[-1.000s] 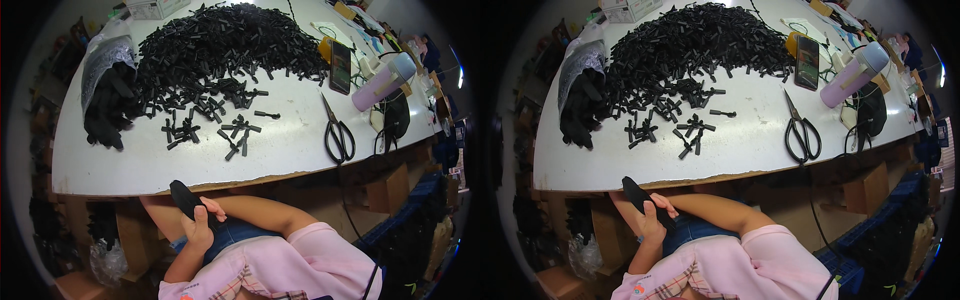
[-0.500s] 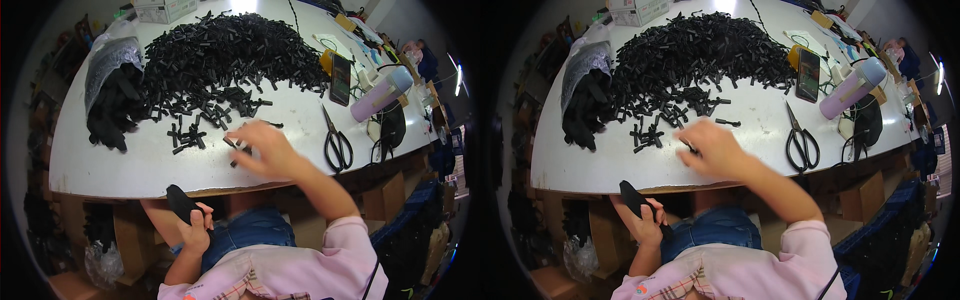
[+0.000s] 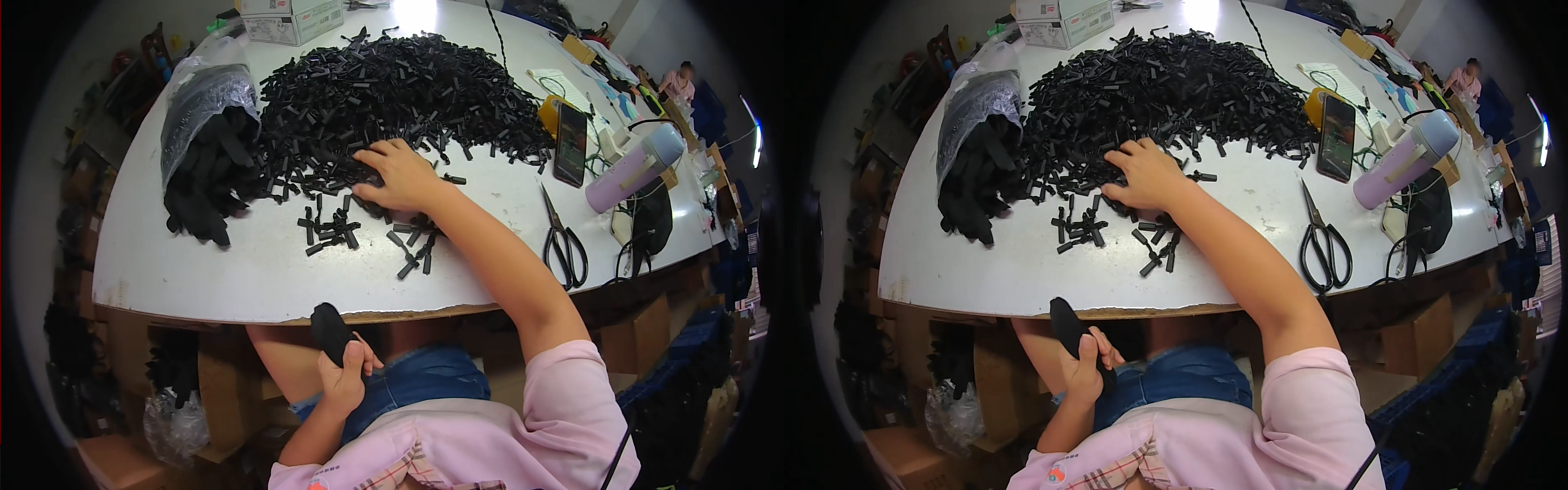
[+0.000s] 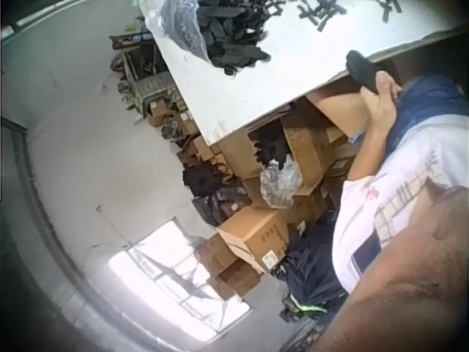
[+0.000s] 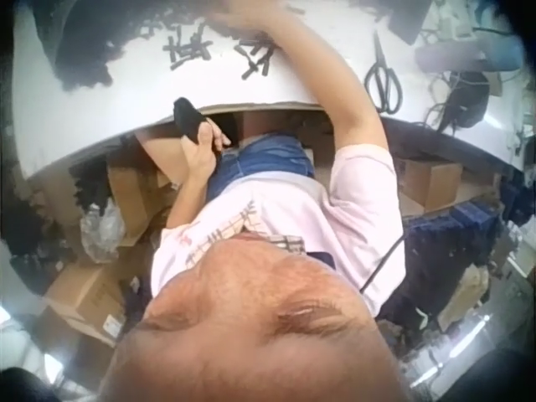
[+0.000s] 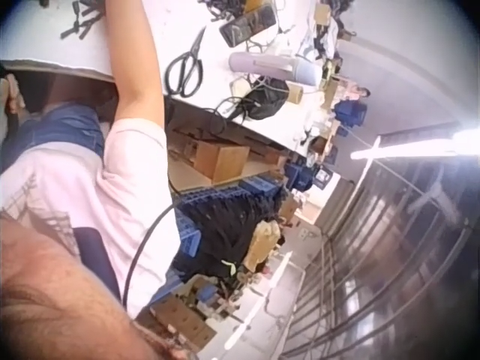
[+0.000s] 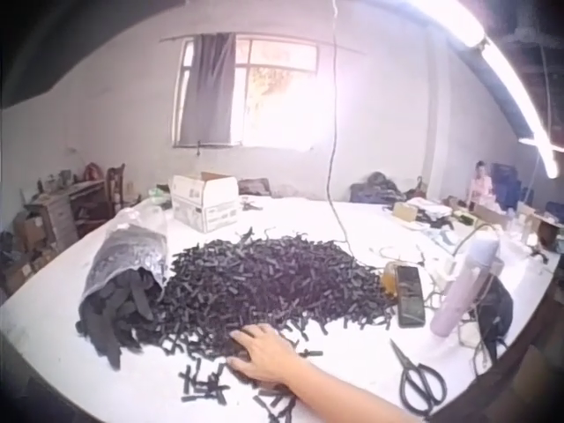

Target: Assembling small black plastic components by hand.

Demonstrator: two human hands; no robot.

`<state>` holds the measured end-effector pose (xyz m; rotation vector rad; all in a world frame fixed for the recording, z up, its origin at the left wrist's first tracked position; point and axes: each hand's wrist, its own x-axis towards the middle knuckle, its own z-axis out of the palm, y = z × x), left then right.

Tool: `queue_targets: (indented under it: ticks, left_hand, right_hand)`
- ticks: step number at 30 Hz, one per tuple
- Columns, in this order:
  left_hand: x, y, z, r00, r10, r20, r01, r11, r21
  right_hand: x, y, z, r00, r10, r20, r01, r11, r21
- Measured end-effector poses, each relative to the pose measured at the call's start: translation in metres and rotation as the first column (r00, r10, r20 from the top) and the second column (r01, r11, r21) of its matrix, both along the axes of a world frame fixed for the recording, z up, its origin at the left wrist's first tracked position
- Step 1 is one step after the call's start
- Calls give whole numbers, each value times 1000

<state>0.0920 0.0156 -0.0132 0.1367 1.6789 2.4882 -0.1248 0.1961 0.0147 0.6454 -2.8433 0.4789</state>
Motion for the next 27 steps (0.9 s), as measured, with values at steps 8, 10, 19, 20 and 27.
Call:
queue_targets:
  ticks: [8,10,19,20,27]
  left_hand:
    - [7,3,1,999,-17,40,25,977,-209]
    - [6,8,-1,999,-19,25,24,975,-222]
    - [7,19,4,997,34,65,-24,990,-139]
    - [6,20,8,997,35,71,-25,990,-138]
    - [0,18,3,773,-12,-634,-301,873,-384]
  right_hand:
    - [96,15,37,975,42,-220,-86,977,-193]
    - [146,8,33,984,161,80,-99,858,-504]
    - [207,-9,1,924,278,263,68,557,-828]
    - [209,-12,0,951,240,197,24,576,-817]
    - [211,-11,-10,802,413,432,322,310,-894]
